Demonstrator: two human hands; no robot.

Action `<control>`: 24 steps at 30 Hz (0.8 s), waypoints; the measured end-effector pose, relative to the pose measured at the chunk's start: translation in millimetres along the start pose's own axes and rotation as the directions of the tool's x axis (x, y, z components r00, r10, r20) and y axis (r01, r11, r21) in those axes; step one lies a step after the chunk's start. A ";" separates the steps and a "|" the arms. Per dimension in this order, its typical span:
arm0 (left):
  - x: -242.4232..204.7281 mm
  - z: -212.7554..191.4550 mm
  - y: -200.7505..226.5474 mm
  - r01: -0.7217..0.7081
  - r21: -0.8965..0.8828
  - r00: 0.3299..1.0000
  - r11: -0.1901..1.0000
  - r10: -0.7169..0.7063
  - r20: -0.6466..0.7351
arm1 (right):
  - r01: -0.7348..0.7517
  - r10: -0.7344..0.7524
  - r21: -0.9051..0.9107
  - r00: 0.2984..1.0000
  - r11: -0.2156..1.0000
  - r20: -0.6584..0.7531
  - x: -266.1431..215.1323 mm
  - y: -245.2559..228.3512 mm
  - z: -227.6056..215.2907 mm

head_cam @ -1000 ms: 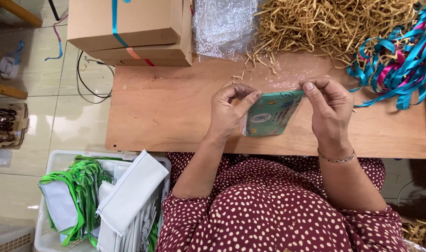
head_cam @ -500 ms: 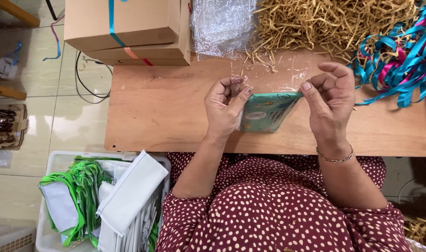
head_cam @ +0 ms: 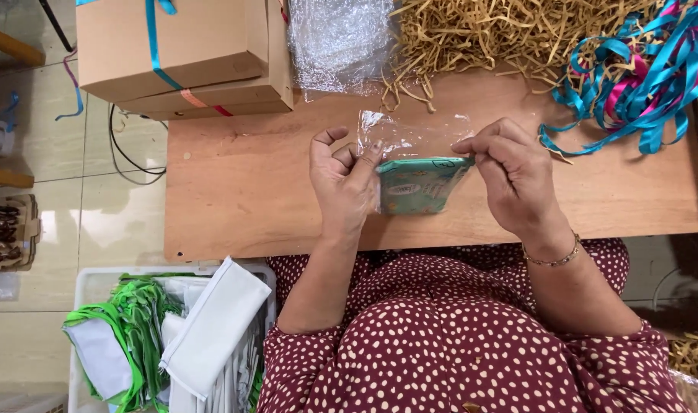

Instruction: The person takes a folded pouch from a basket, turns it inside out to reveal the patterned side, and smooths it flat. They then place the pouch into a clear plastic bag, seal it, and smooth the package on the table.

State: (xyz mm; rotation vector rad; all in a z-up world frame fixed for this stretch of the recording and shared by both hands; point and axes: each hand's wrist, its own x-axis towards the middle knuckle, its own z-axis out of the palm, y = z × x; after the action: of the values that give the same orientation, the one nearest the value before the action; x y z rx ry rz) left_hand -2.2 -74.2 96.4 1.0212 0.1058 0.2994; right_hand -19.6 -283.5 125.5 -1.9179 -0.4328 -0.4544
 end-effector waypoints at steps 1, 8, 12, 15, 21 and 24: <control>-2.9 6.6 9.7 0.002 0.001 1.000 1.000 -0.002 0.002 | -0.002 0.002 -0.001 1.000 1.000 -0.002 -0.9 1.1 -2.3; 3.1 0.6 22.4 0.023 0.110 0.995 0.994 -0.034 0.091 | 0.035 -0.024 -0.092 0.993 0.995 0.118 0.4 4.1 -6.4; 0.9 3.8 42.1 -0.154 0.433 0.962 0.888 0.036 0.270 | 0.026 -0.007 -0.112 0.986 0.993 0.164 1.9 7.1 -10.6; 10.1 -10.5 39.4 -0.411 0.577 0.874 0.706 0.125 0.469 | 0.034 -0.019 -0.075 0.983 0.997 0.184 5.4 3.2 -10.4; 15.6 -14.4 54.4 -0.502 0.622 0.817 0.601 0.093 0.569 | -0.033 0.016 0.084 0.981 0.996 0.195 9.8 6.4 -7.8; 15.7 -17.2 43.1 -0.442 0.605 0.853 0.662 0.101 0.512 | -0.149 0.105 0.273 0.980 0.950 0.169 4.4 33.9 4.2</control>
State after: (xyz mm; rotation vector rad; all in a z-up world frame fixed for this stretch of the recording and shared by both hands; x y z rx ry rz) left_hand 0.5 -34.4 125.0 1.8768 -0.3959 0.3070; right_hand 1.4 -291.7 99.5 -1.6928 -0.4448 -0.1498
